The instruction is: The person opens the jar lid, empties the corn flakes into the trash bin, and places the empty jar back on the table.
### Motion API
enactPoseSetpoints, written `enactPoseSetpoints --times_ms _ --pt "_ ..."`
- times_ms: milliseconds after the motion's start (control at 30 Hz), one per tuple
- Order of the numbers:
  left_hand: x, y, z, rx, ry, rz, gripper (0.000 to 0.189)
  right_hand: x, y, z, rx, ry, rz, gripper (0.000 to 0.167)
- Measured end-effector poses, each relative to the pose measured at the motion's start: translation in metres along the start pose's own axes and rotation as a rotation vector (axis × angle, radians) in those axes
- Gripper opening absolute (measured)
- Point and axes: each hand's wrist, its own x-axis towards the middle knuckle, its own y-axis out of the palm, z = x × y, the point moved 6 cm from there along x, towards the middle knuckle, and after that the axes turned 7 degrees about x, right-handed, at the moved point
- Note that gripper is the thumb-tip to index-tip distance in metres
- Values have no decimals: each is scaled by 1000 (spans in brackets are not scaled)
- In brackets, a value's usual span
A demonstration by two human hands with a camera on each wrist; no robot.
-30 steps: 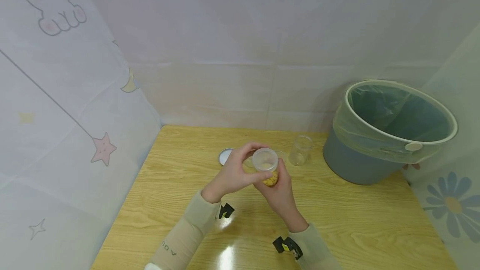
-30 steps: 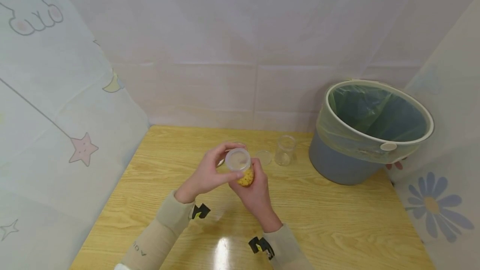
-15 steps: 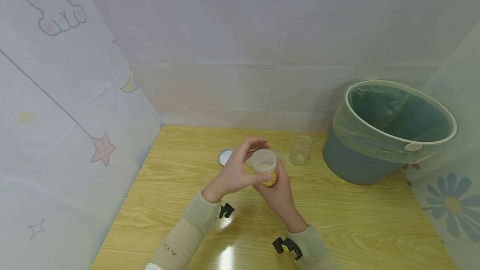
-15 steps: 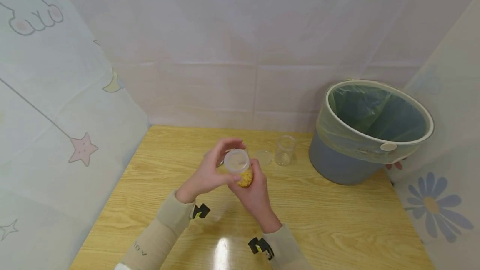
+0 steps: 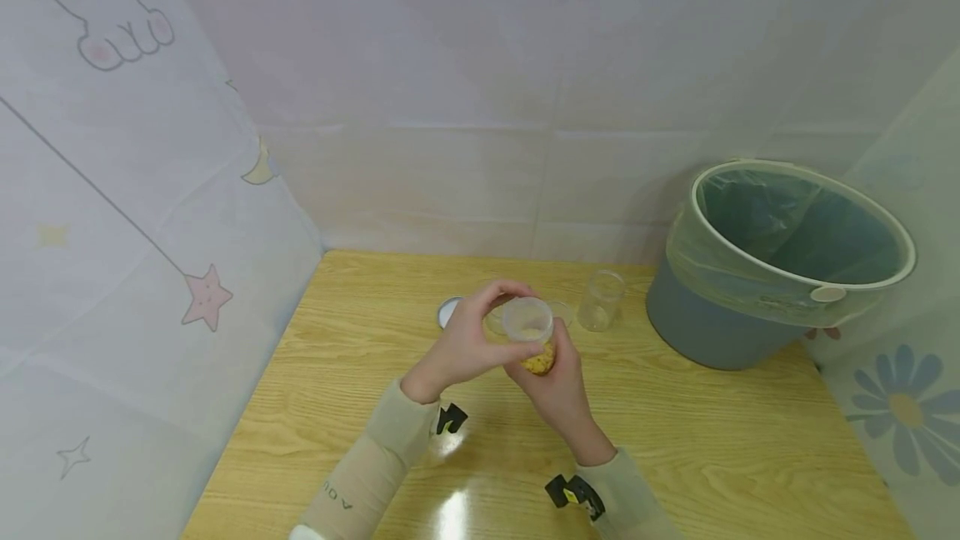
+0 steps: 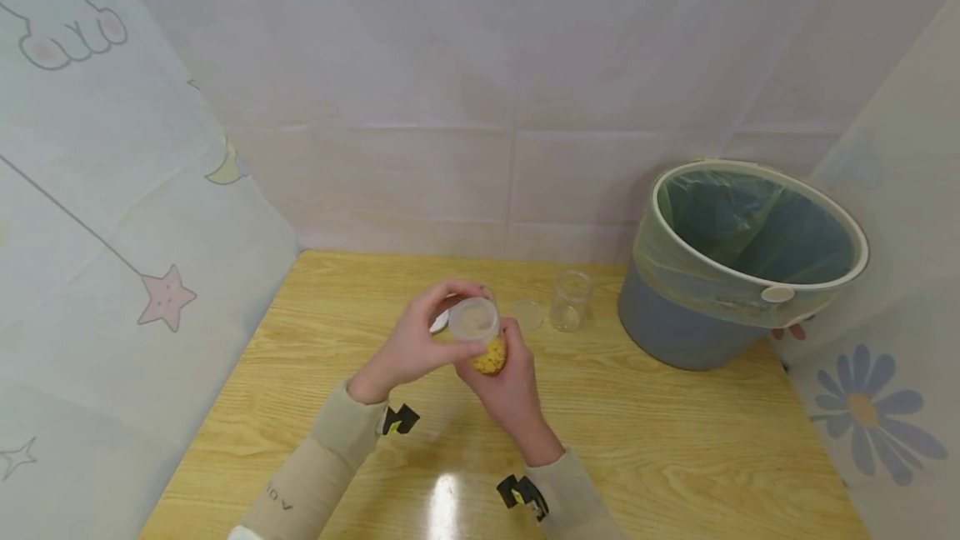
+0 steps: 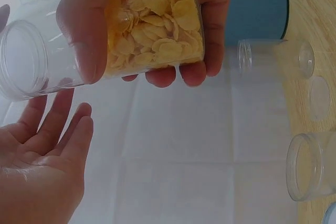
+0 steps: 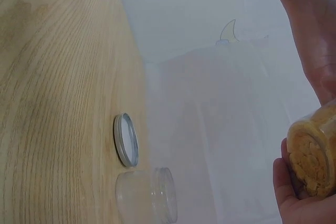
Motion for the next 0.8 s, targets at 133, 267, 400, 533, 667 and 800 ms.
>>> enactPoseSetpoints --times_ms 133,267,400,533,667,800 --pt "0 0 2 -1 -50 -33 56 1 2 6 -15 1 11 50" --pt "1 0 2 19 -45 -39 73 2 3 9 -38 13 25 50" --pt "2 -1 -3 56 19 -12 92 1 1 8 -27 26 16 50" --pt "2 -2 -6 87 81 33 77 1 0 6 -16 38 7 50" --pt "2 -2 -4 97 94 60 63 1 -1 5 -13 40 9 50" --pt "2 -1 -4 95 98 64 55 1 -1 6 -18 14 7 50"
